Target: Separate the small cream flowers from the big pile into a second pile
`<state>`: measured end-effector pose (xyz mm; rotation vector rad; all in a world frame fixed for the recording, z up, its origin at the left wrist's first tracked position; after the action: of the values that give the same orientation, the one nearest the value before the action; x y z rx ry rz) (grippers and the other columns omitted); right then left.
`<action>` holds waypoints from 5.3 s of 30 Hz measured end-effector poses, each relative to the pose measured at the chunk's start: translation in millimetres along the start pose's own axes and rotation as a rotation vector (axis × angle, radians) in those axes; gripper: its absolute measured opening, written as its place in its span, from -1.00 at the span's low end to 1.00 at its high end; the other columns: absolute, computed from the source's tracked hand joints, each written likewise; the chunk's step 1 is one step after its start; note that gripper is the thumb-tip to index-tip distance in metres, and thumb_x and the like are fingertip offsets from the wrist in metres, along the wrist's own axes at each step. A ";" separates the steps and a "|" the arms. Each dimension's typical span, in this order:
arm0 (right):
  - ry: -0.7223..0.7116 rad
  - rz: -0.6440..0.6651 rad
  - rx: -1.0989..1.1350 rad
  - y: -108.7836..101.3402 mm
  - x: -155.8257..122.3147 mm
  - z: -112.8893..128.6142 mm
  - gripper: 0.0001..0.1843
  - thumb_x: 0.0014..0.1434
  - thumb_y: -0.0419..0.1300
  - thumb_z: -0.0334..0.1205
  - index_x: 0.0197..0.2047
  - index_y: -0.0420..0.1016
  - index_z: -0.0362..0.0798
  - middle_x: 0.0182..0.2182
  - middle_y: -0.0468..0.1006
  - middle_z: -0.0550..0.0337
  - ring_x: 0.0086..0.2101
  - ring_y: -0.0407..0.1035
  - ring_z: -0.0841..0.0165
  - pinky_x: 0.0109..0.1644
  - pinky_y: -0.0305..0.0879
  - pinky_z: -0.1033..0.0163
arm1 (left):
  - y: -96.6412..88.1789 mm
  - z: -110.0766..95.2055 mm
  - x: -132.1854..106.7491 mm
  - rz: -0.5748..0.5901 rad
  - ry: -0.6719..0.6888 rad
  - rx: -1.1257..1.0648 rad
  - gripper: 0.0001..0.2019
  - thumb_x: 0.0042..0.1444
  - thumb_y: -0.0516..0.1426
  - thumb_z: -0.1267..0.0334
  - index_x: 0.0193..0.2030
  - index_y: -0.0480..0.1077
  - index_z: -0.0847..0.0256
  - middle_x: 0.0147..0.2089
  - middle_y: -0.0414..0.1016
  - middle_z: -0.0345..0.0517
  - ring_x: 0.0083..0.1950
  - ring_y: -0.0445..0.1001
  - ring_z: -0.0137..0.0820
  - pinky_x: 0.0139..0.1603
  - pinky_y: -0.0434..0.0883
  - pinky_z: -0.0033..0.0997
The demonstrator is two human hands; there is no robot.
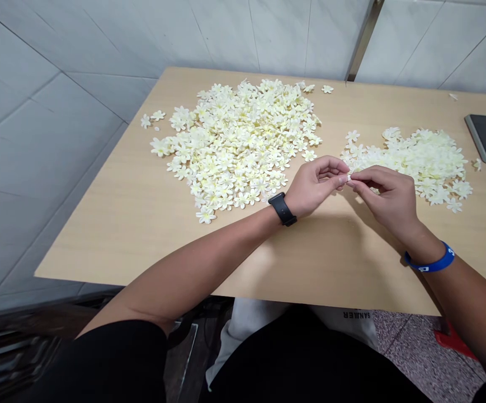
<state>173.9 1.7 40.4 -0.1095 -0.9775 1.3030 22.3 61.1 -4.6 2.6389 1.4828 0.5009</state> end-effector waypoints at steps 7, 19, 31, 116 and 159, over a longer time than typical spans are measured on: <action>0.082 0.010 0.057 1.4 0.0 -3.0 -0.88 0.23 0.37 -0.13 -0.36 0.68 0.14 -0.41 0.68 0.21 -0.38 0.57 0.23 -0.28 0.52 0.08 | -0.7 -0.4 -0.1 0.011 -0.005 0.014 -0.54 0.03 0.44 -0.11 -0.20 0.47 0.23 -0.23 0.57 -0.15 -0.27 0.53 -0.50 -0.14 0.50 -0.43; 0.112 -0.035 0.056 0.1 -1.3 2.1 -0.83 0.25 0.30 -0.15 -0.39 0.62 0.11 -0.41 0.66 0.19 -0.39 0.54 0.24 -0.29 0.50 0.10 | 1.1 -4.6 -1.4 -0.020 -0.006 0.075 -0.78 0.10 0.38 0.23 -0.21 0.47 0.24 -0.20 0.57 -0.15 -0.19 0.53 -0.51 -0.10 0.49 -0.48; 0.037 -0.375 -0.302 -43.8 12.4 -26.5 -0.90 0.22 0.27 -0.33 -0.29 0.62 0.01 -0.36 0.65 0.09 -0.36 0.47 0.27 -0.24 0.41 0.12 | -2.3 -1.4 0.6 -0.074 -0.033 0.030 -0.79 0.07 0.37 0.34 -0.19 0.47 0.26 -0.29 0.53 -0.18 -0.29 0.52 -0.55 -0.19 0.50 -0.53; 0.152 0.021 0.257 0.8 1.3 -3.9 -0.89 0.19 0.43 -0.16 -0.39 0.70 0.10 -0.49 0.63 0.22 -0.46 0.47 0.32 -0.34 0.47 0.16 | 2.3 -10.4 -2.9 0.093 0.075 0.065 -0.76 0.14 0.34 0.16 -0.15 0.44 0.20 -0.18 0.51 -0.14 -0.16 0.50 -0.47 -0.07 0.47 -0.40; 0.224 0.007 0.233 -5.0 3.0 -9.2 -0.92 0.20 0.37 -0.28 -0.35 0.67 0.06 -0.41 0.65 0.21 -0.42 0.49 0.34 -0.32 0.42 0.19 | -0.3 -7.2 -1.8 0.036 0.014 0.037 -0.79 0.13 0.33 0.26 -0.17 0.43 0.23 -0.25 0.50 -0.19 -0.28 0.49 -0.54 -0.16 0.49 -0.47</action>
<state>183.5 6.7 39.2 -0.0772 -0.6309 1.3694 18.9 59.0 1.7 2.7002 1.4658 0.5003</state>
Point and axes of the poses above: each hand's wrist, its own x-axis towards the middle knuckle, its own y-axis out of the palm, z = x × y, the point moved 5 cm from there along x, towards the middle knuckle
